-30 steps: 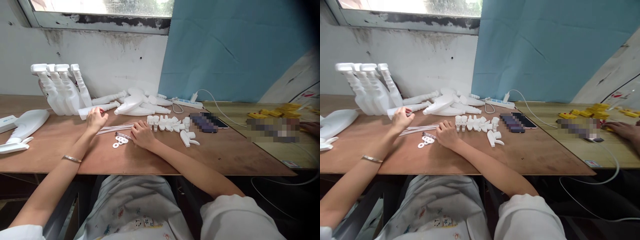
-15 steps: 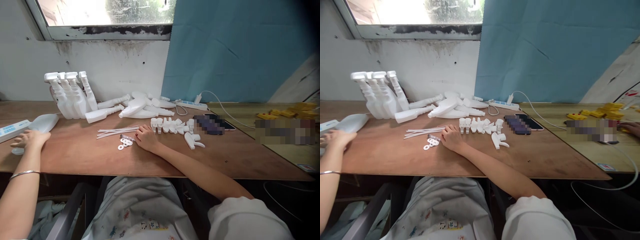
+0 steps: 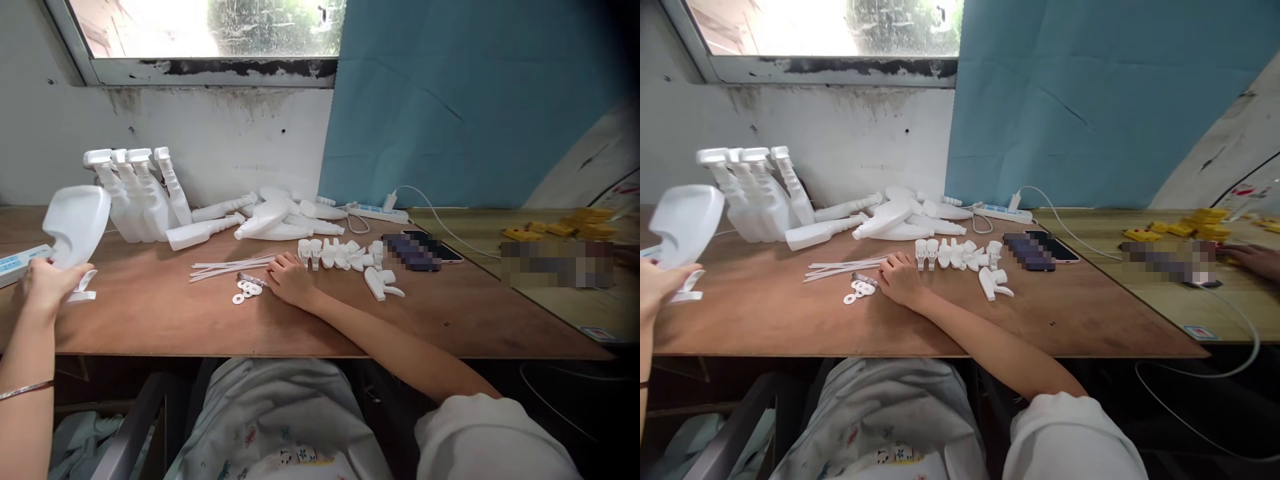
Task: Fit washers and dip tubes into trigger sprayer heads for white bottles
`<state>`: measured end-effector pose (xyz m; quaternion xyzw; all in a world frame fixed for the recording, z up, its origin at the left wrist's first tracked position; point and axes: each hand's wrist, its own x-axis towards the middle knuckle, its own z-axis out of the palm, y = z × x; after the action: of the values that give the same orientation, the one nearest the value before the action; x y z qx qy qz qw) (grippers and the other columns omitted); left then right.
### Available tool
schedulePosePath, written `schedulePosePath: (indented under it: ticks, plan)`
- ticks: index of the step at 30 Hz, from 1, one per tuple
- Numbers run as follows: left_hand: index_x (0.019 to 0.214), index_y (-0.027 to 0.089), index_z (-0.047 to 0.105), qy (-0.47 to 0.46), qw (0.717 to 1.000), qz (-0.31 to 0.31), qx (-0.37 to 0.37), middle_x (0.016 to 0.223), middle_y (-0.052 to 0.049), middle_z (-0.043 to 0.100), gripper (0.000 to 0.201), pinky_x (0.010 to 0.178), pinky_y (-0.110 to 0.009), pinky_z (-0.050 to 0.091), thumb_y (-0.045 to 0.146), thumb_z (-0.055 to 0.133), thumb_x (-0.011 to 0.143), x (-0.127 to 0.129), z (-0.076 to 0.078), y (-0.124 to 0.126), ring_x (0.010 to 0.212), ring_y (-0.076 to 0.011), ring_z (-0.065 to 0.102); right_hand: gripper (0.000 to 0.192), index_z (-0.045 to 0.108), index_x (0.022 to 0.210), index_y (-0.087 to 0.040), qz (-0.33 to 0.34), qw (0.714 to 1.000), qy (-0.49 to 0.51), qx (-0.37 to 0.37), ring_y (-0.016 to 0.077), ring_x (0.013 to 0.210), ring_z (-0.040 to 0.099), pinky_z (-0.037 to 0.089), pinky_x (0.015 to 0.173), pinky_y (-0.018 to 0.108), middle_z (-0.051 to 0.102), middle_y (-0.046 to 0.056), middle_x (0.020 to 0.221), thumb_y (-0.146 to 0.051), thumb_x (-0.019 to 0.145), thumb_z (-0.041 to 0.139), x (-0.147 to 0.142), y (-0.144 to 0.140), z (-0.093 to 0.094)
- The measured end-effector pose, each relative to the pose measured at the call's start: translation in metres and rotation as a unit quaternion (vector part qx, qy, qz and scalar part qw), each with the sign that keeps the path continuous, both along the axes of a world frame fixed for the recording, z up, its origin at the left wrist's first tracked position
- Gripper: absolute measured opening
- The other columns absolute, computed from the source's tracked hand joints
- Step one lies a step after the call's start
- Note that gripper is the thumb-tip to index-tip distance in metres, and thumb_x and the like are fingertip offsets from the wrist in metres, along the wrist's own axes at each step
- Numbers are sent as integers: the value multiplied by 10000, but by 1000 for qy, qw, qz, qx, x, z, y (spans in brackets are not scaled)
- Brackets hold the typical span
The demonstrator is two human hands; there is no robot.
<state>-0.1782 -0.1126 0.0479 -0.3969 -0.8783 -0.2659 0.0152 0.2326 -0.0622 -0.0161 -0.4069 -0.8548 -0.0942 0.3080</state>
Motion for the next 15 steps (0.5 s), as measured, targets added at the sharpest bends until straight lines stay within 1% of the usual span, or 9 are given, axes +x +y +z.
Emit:
schedulePosePath:
  ticks: [1, 2, 5, 7, 8, 9, 10, 12, 15]
  plan:
    - [1175, 227, 386, 36, 997, 59, 24, 1206, -123, 541, 740, 717, -507, 413, 612, 512, 556, 16, 4, 0, 1011, -408, 510, 187, 605, 802, -175, 2, 1000, 10, -1, 203, 899, 493, 352, 825, 323, 613, 66, 855, -277, 857, 458, 0, -1, 1]
    - [1147, 197, 423, 64, 996, 54, 30, 1153, -140, 572, 701, 699, -460, 421, 584, 526, 571, 32, 7, 2, 966, -384, 539, 179, 599, 839, -174, 3, 1000, 21, -1, 203, 908, 498, 357, 832, 323, 613, 66, 874, -298, 852, 469, 0, -2, 2]
    - [1059, 160, 487, 210, 973, -63, 75, 856, -112, 640, 499, 731, -435, 387, 418, 527, 634, 79, 13, 16, 792, -319, 573, 341, 509, 1067, -138, -3, 997, 75, -7, 197, 911, 524, 397, 805, 310, 594, 91, 978, -387, 835, 495, 1, -2, 8]
    - [917, 187, 526, 255, 955, -117, 99, 734, -58, 614, 263, 804, -433, 339, 336, 467, 708, 108, 12, 30, 723, -257, 559, 526, 373, 1210, -123, 1, 985, 170, -23, 194, 906, 546, 427, 759, 304, 561, 123, 1076, -445, 817, 508, 4, 0, 14]
    - [849, 180, 529, 301, 928, -174, 134, 692, -55, 596, 184, 808, -439, 322, 296, 444, 735, 122, 11, 37, 675, -240, 548, 592, 306, 1253, -133, 10, 973, 229, -32, 193, 914, 554, 436, 747, 305, 537, 138, 1129, -464, 808, 514, 7, 1, 18]
    - [830, 172, 527, 346, 892, -243, 160, 680, -62, 588, 151, 812, -461, 301, 262, 434, 750, 136, 9, 43, 666, -244, 542, 632, 252, 1281, -153, 20, 958, 285, -39, 195, 938, 558, 442, 751, 310, 508, 149, 1182, -473, 804, 516, 10, 3, 22]
    - [829, 177, 527, 358, 877, -273, 168, 699, -66, 591, 134, 830, -472, 279, 229, 425, 758, 149, 8, 48, 694, -250, 545, 653, 216, 1295, -170, 27, 943, 330, -42, 196, 966, 555, 444, 767, 316, 483, 156, 1220, -475, 803, 517, 14, 4, 27]
    - [837, 197, 533, 369, 856, -317, 174, 740, -62, 601, 141, 852, -459, 256, 181, 411, 768, 171, 5, 56, 778, -258, 551, 657, 208, 1294, -186, 26, 923, 381, -43, 199, 1016, 541, 443, 800, 321, 462, 156, 1253, -476, 797, 525, 22, 8, 34]
    - [880, 216, 548, 368, 842, -347, 188, 794, -71, 617, 181, 844, -442, 254, 160, 412, 774, 193, 0, 63, 843, -270, 547, 575, 320, 1223, -210, 20, 916, 397, -59, 194, 998, 547, 448, 810, 313, 512, 108, 1200, -474, 773, 560, 32, 11, 39]
